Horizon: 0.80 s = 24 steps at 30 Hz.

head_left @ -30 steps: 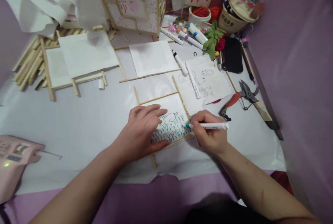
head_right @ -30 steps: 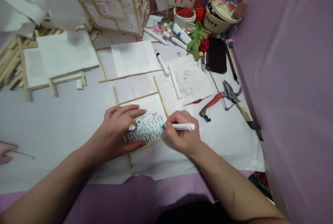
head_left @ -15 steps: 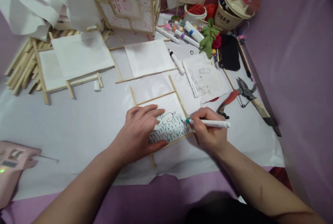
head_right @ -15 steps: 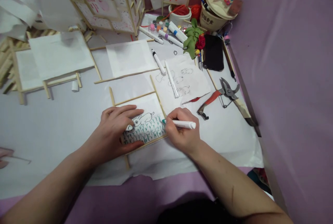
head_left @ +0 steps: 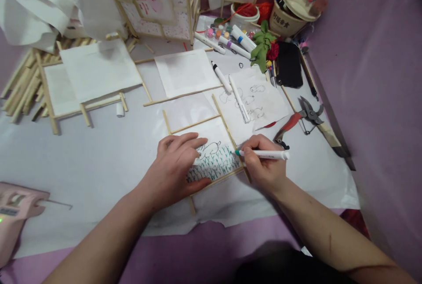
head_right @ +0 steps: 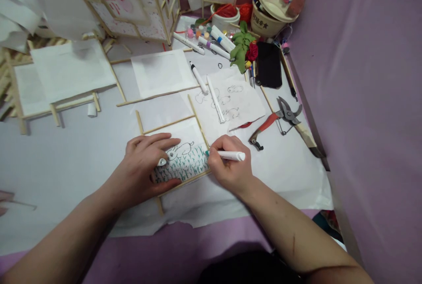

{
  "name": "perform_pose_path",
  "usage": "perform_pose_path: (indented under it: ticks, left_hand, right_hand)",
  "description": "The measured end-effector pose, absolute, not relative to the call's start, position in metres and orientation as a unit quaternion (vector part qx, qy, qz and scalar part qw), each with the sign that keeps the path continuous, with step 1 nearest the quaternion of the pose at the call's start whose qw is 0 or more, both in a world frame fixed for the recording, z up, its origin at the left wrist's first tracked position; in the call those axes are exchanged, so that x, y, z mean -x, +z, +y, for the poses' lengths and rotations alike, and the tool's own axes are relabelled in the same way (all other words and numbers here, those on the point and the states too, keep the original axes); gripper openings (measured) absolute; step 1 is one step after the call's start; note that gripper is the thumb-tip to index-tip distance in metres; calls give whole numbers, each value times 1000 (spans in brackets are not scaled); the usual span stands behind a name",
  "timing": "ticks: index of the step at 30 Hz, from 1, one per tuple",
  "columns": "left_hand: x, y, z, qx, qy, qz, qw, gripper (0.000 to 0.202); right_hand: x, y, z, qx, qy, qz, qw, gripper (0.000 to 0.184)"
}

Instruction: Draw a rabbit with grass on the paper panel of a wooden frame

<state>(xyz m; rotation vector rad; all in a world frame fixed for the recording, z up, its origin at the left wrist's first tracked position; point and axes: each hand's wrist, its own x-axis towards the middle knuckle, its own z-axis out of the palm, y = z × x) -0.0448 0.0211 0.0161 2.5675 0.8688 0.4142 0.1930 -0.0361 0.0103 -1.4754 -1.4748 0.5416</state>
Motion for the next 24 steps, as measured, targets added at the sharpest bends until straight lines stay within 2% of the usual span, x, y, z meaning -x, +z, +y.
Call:
perform_pose_path:
  ticks: [14, 19, 24]
  left_hand:
    - [46, 14, 20, -917, 158, 308, 198, 36]
    - [45, 14, 21, -918, 157, 306, 197, 37]
    - [45, 15, 20, -919, 158, 305, 195, 38]
  right_hand:
    - [-193, 11, -35, 594, 204, -611, 482, 17]
    - [-191, 14, -35, 580, 135, -650, 473, 18]
    - [-193, 14, -38, 545, 73, -656, 517, 12]
